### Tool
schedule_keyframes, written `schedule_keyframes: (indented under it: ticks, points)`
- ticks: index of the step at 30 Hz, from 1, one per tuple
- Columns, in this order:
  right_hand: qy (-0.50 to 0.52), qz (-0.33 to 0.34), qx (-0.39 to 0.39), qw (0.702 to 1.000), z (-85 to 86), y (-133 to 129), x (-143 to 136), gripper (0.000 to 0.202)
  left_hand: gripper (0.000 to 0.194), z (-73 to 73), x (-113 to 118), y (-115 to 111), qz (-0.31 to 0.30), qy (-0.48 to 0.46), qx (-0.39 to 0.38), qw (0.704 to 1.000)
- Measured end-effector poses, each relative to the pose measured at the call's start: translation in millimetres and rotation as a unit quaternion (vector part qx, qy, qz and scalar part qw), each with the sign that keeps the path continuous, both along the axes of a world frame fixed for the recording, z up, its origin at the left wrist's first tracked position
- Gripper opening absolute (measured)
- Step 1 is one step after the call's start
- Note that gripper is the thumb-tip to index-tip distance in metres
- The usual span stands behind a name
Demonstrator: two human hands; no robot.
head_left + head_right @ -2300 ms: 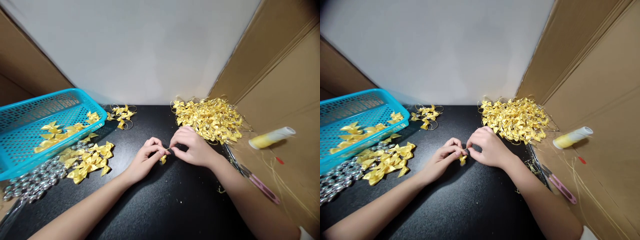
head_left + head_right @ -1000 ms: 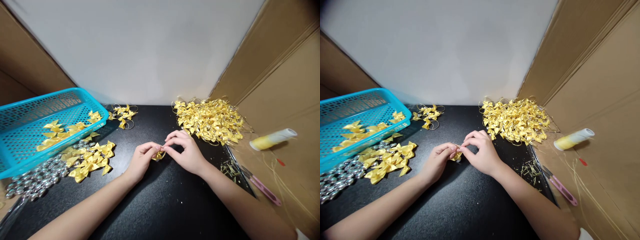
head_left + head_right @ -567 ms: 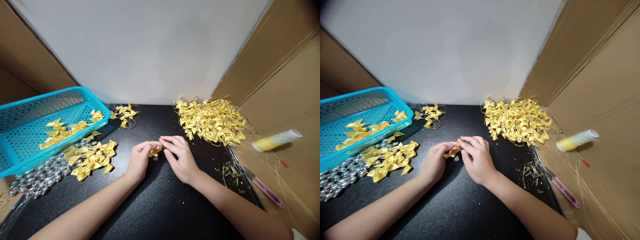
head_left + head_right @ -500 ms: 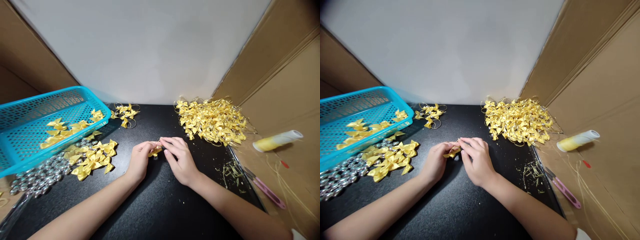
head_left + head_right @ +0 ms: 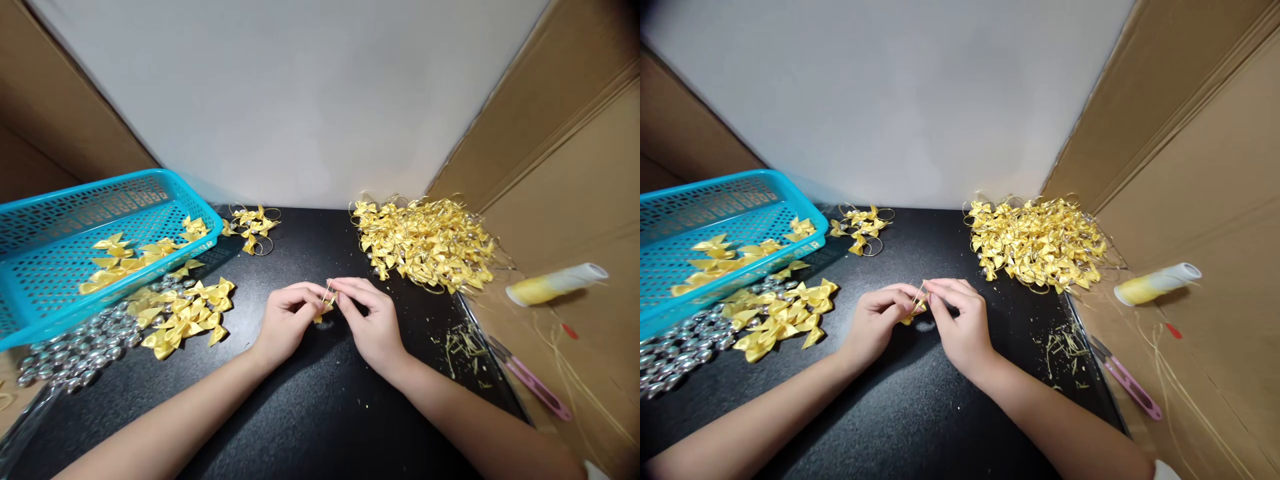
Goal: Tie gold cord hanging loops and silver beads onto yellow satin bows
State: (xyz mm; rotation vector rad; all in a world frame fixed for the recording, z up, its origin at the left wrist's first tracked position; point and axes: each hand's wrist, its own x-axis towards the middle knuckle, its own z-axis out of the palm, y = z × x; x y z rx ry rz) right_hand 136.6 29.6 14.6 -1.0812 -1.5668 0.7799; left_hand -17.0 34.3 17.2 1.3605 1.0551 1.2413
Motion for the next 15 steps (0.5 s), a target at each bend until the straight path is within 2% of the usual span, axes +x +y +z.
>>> schedule_keyframes:
  ticks: [7, 15]
  points:
    - [0.057, -0.015, -0.033, 0.998, 1.4, -2.3, -2.2, 0.019, 0.022, -0.7, -5.6, 1.9, -0.030, 0.076, 0.093, 0.992]
    - [0.110, 0.005, -0.065, 0.992, -2.2, -1.4, -2.5, 0.014, 0.023, -0.8, -8.4, 2.8, -0.050, 0.119, 0.151, 0.980]
